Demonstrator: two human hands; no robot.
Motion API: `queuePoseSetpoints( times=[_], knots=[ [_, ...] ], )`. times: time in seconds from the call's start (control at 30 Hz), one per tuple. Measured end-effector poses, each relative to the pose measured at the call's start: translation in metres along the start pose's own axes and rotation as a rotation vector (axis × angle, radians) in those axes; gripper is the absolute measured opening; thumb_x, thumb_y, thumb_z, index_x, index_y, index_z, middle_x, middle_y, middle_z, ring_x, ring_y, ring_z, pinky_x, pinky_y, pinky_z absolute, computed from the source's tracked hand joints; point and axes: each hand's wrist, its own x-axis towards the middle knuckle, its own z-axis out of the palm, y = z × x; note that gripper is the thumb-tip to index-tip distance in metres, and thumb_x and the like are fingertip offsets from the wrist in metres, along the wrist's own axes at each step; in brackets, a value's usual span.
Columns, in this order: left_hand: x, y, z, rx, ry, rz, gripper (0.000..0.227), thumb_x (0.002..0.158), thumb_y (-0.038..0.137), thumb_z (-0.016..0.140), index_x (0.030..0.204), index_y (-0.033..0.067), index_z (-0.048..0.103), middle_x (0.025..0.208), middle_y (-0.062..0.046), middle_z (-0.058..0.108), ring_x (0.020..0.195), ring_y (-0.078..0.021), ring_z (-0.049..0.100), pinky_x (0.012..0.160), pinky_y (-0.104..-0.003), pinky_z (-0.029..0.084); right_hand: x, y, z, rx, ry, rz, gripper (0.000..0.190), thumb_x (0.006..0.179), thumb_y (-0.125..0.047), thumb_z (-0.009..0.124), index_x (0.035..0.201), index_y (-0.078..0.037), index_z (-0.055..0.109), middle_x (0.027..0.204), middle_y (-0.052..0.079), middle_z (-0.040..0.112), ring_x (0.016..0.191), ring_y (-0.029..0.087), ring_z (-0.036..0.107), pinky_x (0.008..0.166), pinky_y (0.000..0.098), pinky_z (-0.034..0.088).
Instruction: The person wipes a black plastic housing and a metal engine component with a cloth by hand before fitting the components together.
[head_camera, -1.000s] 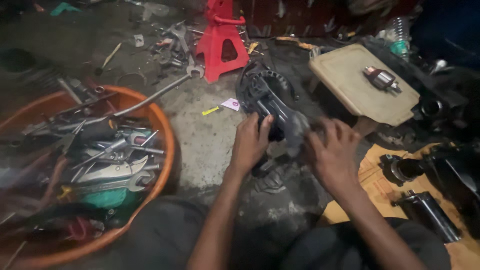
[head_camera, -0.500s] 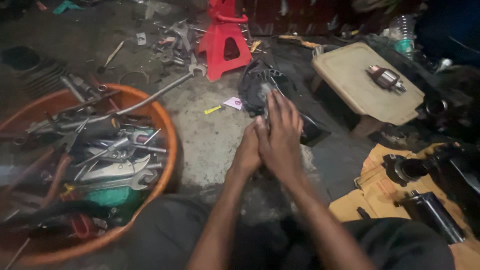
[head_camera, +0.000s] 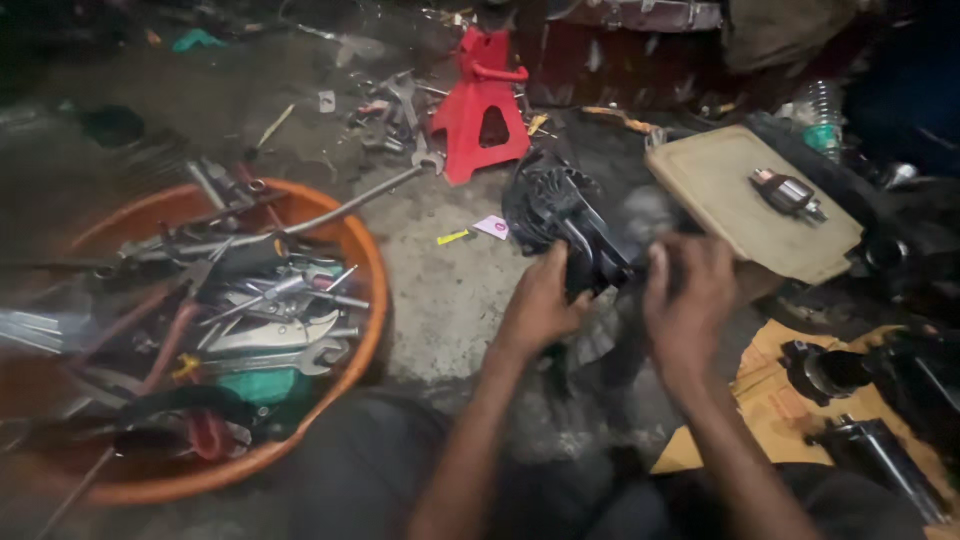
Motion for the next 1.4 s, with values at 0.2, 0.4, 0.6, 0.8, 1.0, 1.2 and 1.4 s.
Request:
queuePoseSetpoints(
  times=[0.2,0.4,0.6,0.8,1.0,1.2,1.4],
  knots=[
    [-0.004,-0.016,0.007,-0.032,0.003,0.120,0.038,0.075,-0.001,0.073,0.108,-0.0006,0.056,0.104,-0.023,0.061,0.104,-0.0456,0.060,0.086,-0.048,0.049,-0.001,0.012,0.046,0.154,-0.129,-0.069,0.037,0.100,-0.011,0.065,0.136,-0.003,0.065,0.112,0.021,0.063,0.102,0.039,0.065,0.088,0.0457,0.052],
    [-0.007,-0.039,0.017,-0.030,-0.012,0.057,0.027,0.081,-0.003,0.066,0.107,-0.0001,0.059,0.107,-0.021,0.065,0.109,-0.0443,0.063,0.091,-0.047,0.052,-0.029,0.005,0.064,0.134,-0.245,0.064,0.049,0.096,-0.021,0.070,0.139,0.001,0.061,0.108,0.027,0.061,0.097,0.042,0.064,0.081,0.0474,0.052],
    [-0.009,-0.026,0.009,-0.116,0.045,0.229,0.052,0.075,0.003,0.074,0.124,-0.0006,0.059,0.119,-0.024,0.064,0.114,-0.0453,0.061,0.098,-0.047,0.051,-0.035,0.009,0.047,0.052,-0.457,0.028,0.031,0.092,-0.022,0.069,0.118,-0.006,0.070,0.106,0.020,0.072,0.101,0.042,0.068,0.087,0.0505,0.054],
    [-0.012,-0.014,0.025,-0.091,-0.130,-0.049,0.044,0.081,0.000,0.067,0.124,-0.0011,0.056,0.118,-0.023,0.060,0.109,-0.0428,0.063,0.092,-0.045,0.053,-0.007,0.033,0.005,0.006,0.184,0.052,0.030,0.109,-0.017,0.057,0.125,0.008,0.064,0.123,0.027,0.068,0.115,0.043,0.067,0.099,0.0461,0.051],
    [-0.003,-0.026,0.025,-0.111,-0.009,0.195,0.056,0.070,-0.002,0.069,0.124,-0.0034,0.052,0.118,-0.026,0.058,0.112,-0.0495,0.056,0.093,-0.048,0.050,-0.022,0.019,0.046,0.146,-0.174,0.015,0.042,0.105,-0.024,0.059,0.135,0.004,0.056,0.109,0.027,0.063,0.097,0.045,0.065,0.085,0.0481,0.051],
    [-0.002,-0.023,0.007,-0.107,-0.007,0.075,0.050,0.075,0.003,0.074,0.122,-0.0023,0.058,0.118,-0.025,0.062,0.114,-0.0471,0.059,0.095,-0.047,0.051,-0.030,0.011,0.045,-0.040,-0.469,-0.111,0.036,0.099,-0.029,0.062,0.130,-0.011,0.063,0.111,0.022,0.066,0.094,0.044,0.067,0.076,0.0504,0.055],
    [-0.002,-0.007,0.020,-0.116,-0.009,0.219,0.065,0.068,-0.004,0.066,0.132,-0.0049,0.052,0.126,-0.028,0.058,0.120,-0.0490,0.055,0.099,-0.048,0.048,0.012,0.048,0.001,-0.113,-0.591,-0.367,0.028,0.087,-0.029,0.067,0.111,-0.014,0.071,0.100,0.014,0.072,0.087,0.037,0.070,0.071,0.0461,0.056]
  ],
)
